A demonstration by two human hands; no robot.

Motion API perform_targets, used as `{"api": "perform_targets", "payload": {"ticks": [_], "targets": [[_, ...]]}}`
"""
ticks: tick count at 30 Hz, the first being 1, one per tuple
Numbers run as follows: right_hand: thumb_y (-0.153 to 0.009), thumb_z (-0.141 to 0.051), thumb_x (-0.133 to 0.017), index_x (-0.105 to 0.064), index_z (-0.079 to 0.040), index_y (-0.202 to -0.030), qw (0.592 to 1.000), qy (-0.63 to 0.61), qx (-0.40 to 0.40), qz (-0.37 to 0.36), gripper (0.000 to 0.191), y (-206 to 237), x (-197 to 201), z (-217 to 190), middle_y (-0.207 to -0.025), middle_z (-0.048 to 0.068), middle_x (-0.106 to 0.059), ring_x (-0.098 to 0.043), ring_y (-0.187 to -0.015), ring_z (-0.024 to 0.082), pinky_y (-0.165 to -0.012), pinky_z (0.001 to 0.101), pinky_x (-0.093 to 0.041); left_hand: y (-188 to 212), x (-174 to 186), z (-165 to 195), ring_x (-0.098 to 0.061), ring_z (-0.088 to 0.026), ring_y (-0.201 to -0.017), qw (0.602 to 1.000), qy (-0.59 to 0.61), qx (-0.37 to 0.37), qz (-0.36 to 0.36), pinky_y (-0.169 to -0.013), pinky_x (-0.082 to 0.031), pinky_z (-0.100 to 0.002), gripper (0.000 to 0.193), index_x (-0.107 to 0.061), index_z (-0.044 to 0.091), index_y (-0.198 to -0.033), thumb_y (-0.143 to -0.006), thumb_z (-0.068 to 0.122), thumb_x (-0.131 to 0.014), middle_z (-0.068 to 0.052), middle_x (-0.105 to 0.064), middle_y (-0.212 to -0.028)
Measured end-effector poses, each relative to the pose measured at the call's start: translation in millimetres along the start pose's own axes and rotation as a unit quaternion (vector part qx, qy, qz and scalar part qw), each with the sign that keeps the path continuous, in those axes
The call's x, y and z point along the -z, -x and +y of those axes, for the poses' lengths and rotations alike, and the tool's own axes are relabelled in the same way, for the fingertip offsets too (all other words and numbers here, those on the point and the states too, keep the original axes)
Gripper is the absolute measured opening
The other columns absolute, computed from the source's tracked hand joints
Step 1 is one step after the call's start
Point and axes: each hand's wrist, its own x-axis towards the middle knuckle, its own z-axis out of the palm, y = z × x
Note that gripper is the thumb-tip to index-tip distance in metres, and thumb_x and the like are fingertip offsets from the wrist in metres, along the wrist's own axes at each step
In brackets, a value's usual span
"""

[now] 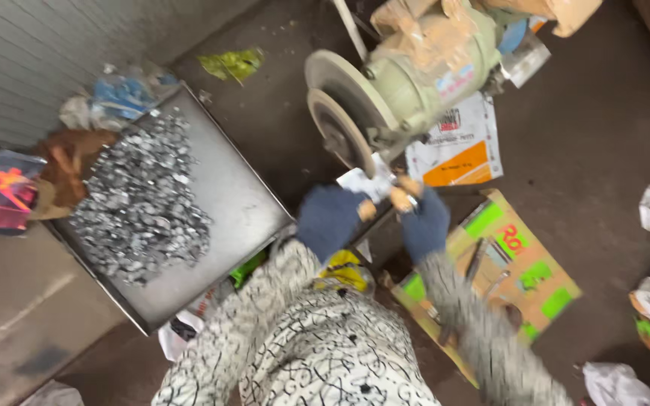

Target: The person picks small metal pieces one at a time from a container, holds each against a spinning bench grinder to grind its edge with sparks flying, and places the ground piece onto a large tray of finished pieces, repeating the cycle throughout the episode.

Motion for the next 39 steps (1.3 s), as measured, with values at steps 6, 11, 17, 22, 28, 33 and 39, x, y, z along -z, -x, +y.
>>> {"api": "perform_targets", "payload": {"ticks": [6,11,17,22,28,33,39], "targets": [[-0.104,-0.044,-0.070,-0.066,0.003,-0.121,0.714,-0.546,-0.426,-0.104,0.050,112,-72,88,-0.098,0.014,-0.073,-0.068,-0.085,0.021,-0.074,0.0305,-0.056,59,35,-88,-0.068,-0.035,-0.090,0.984,0.136,0.045,0.109,-0.079,-0.051,-0.049,0.045,-0.068,0.004,-0.112,-0.077,0.032,-0.073,-0.015,-0.070,-0.095],[-0.095,-0.039,-0.068,-0.066,0.000,-0.123,0.935,-0.041,-0.349,-0.047,0.048,131,-126,101,-0.111,0.015,-0.075,-0.070,-0.096,0.022,-0.084,0.0348,-0.056,84,42,-257,-0.069,-0.029,-0.092,0.936,-0.291,0.196,-0.038,-0.082,-0.050,-0.050,0.026,-0.067,0.010,-0.106,-0.083,0.022,-0.062,-0.009,-0.070,-0.096],[-0.091,-0.029,-0.069,-0.065,-0.003,-0.130,0.991,0.022,-0.118,-0.060,0.047,142,-146,39,-0.114,0.014,-0.076,-0.072,-0.103,0.020,-0.090,0.0325,-0.056,85,43,-280,-0.070,-0.021,-0.095,0.907,-0.351,0.129,-0.191,-0.088,-0.048,-0.049,0.011,-0.069,0.017,-0.096,-0.095,0.016,-0.058,-0.003,-0.071,-0.099],[-0.088,-0.027,-0.078,-0.069,-0.003,-0.125,0.995,0.002,0.003,-0.095,0.045,123,-144,-35,-0.112,0.015,-0.075,-0.073,-0.100,0.026,-0.085,0.0347,-0.057,90,31,-196,-0.069,-0.028,-0.092,0.957,-0.198,0.191,-0.094,-0.084,-0.051,-0.048,0.010,-0.069,0.015,-0.098,-0.092,0.018,-0.062,-0.007,-0.071,-0.095],[-0.092,-0.032,-0.076,-0.071,-0.007,-0.121,0.960,0.173,0.211,-0.057,0.039,80,-61,-74,-0.090,0.012,-0.071,-0.071,-0.083,0.031,-0.070,0.0398,-0.055,64,-27,-24,-0.070,-0.031,-0.090,0.739,0.565,0.348,0.112,-0.078,-0.055,-0.038,0.021,-0.067,0.007,-0.112,-0.100,0.024,-0.064,-0.016,-0.069,-0.104],[-0.092,-0.033,-0.076,-0.074,-0.010,-0.117,0.917,0.282,0.275,-0.057,0.034,20,-7,-68,-0.079,0.012,-0.066,-0.067,-0.071,0.031,-0.062,0.0425,-0.052,9,-7,10,-0.069,-0.027,-0.085,0.905,0.279,0.236,0.218,-0.075,-0.053,-0.037,0.023,-0.069,0.010,-0.114,-0.096,0.024,-0.068,-0.012,-0.070,-0.101],[-0.090,-0.037,-0.077,-0.072,-0.011,-0.108,0.926,0.266,0.260,-0.060,0.032,-14,7,-43,-0.084,0.011,-0.068,-0.069,-0.072,0.030,-0.060,0.0399,-0.053,-30,0,-19,-0.064,-0.028,-0.073,0.992,-0.004,0.105,0.073,-0.068,-0.048,-0.045,0.019,-0.071,0.019,-0.100,-0.087,0.033,-0.073,-0.005,-0.063,-0.082]]}}
